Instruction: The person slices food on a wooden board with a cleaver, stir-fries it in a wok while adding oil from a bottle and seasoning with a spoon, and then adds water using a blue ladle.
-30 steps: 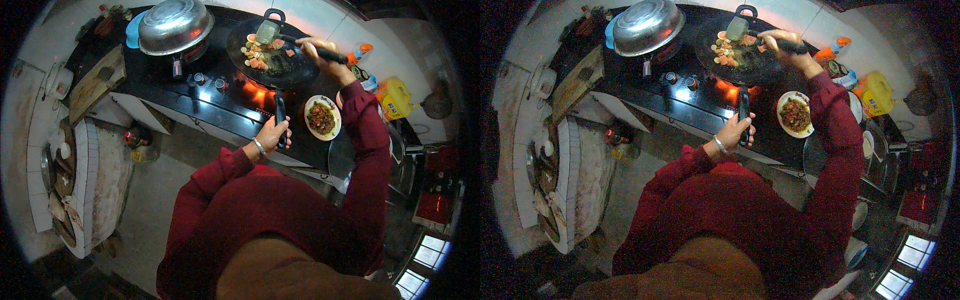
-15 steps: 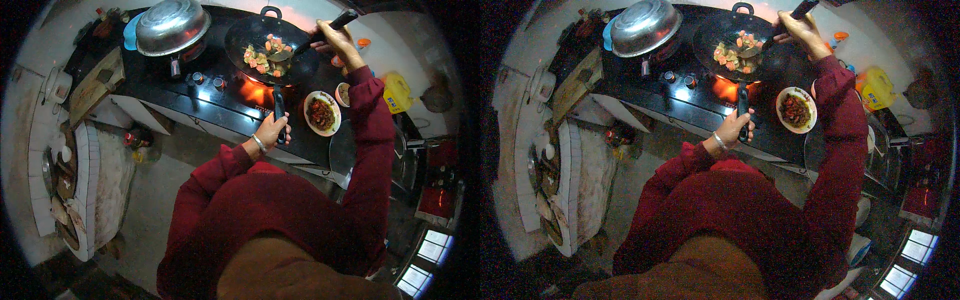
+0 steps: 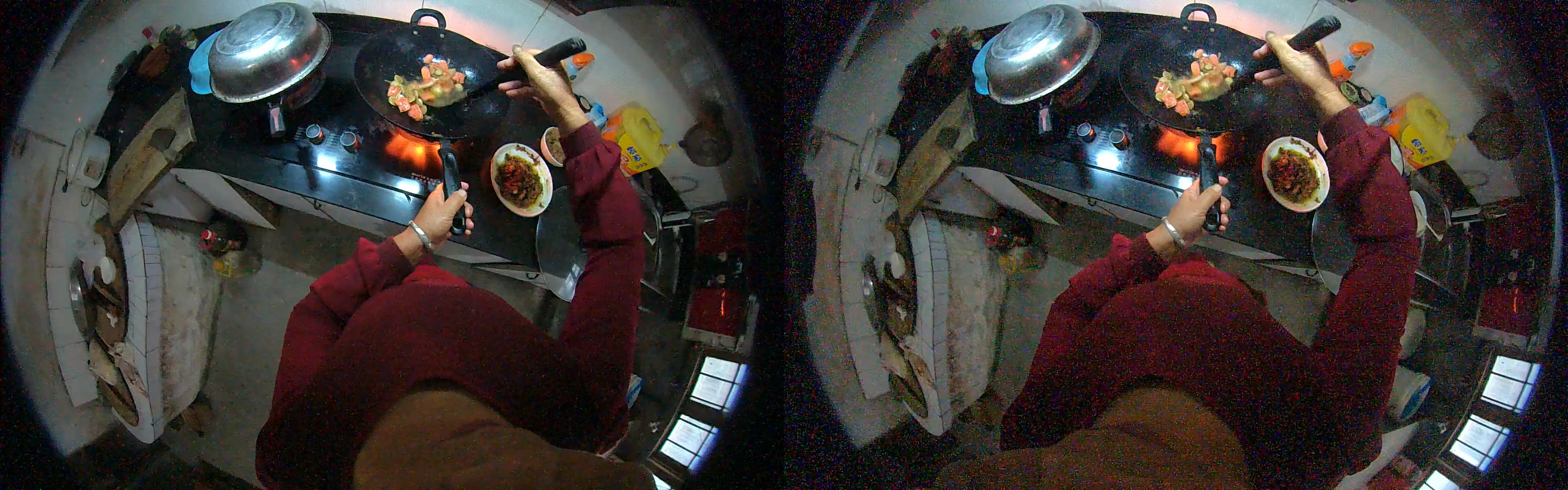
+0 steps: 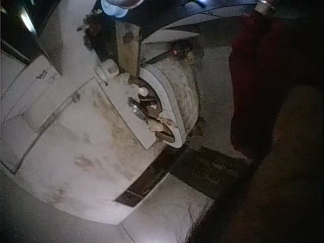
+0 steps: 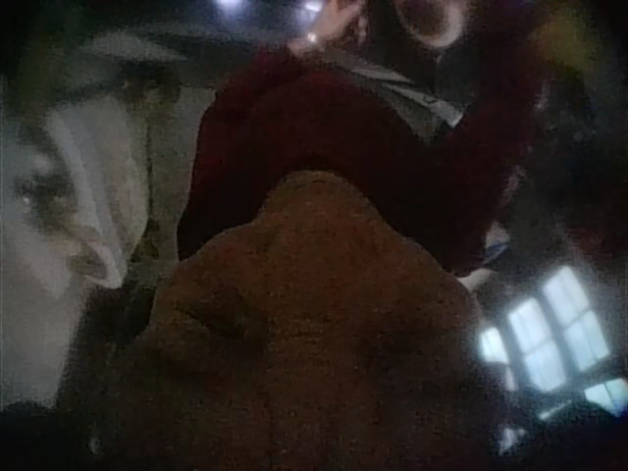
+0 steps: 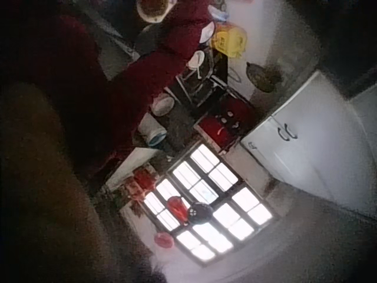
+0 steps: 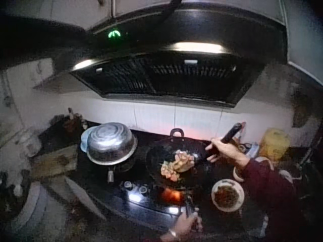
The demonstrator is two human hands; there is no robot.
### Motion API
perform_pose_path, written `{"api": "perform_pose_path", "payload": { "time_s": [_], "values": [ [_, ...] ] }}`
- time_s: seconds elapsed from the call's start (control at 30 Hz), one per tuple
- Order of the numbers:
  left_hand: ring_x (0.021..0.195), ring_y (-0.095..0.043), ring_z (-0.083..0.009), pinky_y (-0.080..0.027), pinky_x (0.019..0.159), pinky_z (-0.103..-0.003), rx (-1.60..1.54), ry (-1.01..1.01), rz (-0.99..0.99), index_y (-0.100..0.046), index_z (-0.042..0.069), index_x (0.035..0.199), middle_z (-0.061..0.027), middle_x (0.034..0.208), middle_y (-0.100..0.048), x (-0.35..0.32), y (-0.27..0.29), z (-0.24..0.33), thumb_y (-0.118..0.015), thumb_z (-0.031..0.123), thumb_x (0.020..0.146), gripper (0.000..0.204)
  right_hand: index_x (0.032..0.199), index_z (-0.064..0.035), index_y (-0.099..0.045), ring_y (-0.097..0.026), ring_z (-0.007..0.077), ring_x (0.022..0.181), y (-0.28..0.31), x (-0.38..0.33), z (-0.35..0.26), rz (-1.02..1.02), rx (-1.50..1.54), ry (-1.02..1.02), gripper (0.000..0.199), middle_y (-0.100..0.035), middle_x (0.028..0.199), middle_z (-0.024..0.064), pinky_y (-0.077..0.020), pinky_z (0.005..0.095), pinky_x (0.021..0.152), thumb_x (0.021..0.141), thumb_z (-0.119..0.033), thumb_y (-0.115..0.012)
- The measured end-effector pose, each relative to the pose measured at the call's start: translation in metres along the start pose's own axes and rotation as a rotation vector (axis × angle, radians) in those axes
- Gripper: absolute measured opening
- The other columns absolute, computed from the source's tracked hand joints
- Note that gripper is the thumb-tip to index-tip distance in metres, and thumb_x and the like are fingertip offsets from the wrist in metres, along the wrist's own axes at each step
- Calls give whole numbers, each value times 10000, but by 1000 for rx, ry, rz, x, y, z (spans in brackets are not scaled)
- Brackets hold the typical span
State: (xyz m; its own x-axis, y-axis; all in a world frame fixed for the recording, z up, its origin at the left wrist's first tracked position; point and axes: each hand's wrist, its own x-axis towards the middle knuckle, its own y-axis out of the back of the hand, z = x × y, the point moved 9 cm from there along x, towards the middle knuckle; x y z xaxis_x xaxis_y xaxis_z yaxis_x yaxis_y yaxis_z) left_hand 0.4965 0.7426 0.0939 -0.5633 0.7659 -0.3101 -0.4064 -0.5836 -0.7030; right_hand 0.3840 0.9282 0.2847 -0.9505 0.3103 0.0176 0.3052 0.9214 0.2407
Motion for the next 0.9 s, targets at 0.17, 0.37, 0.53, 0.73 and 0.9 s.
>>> {"api": "perform_pose_path", "payload": {
  "time_s": [0.17,0.37,0.53,0.73,0.9],
  "values": [
    [557,-535,-145,-454,478,-287,7,-15,0,-389,123,1094,-42,694,-510,1,6,0,-508,267,887,279,957,-11,-549,-640,203,618,9,-20,-12,-12,68,-19,279,-620,951,154,-542,262,513,897,-275,-483],
    [535,-536,-156,-470,469,-299,14,-21,-11,-363,108,1089,-50,687,-501,3,3,0,-502,270,883,296,985,-22,-532,-639,230,651,-24,-40,4,-22,85,-71,328,-614,941,127,-547,291,554,902,-331,-460],
    [535,-535,-155,-468,468,-300,24,-20,-3,-364,110,1084,-49,683,-500,2,2,0,-499,267,883,289,904,12,-515,-643,279,730,-52,-15,57,72,341,96,315,-591,972,156,-559,319,594,923,-293,-437],
    [542,-534,-154,-468,471,-293,23,-12,-7,-362,110,1082,-51,686,-498,3,2,-1,-495,267,883,287,904,-18,-528,-626,318,845,13,-34,45,77,415,75,289,-527,1120,219,-551,340,694,935,-275,-401],
    [544,-532,-148,-471,479,-296,14,-13,18,-362,109,1086,-50,700,-500,0,7,2,-490,272,886,288,877,-35,-561,-642,193,685,21,-50,14,23,-21,-37,285,-616,981,123,-531,253,579,904,-307,-481]
  ]
}}
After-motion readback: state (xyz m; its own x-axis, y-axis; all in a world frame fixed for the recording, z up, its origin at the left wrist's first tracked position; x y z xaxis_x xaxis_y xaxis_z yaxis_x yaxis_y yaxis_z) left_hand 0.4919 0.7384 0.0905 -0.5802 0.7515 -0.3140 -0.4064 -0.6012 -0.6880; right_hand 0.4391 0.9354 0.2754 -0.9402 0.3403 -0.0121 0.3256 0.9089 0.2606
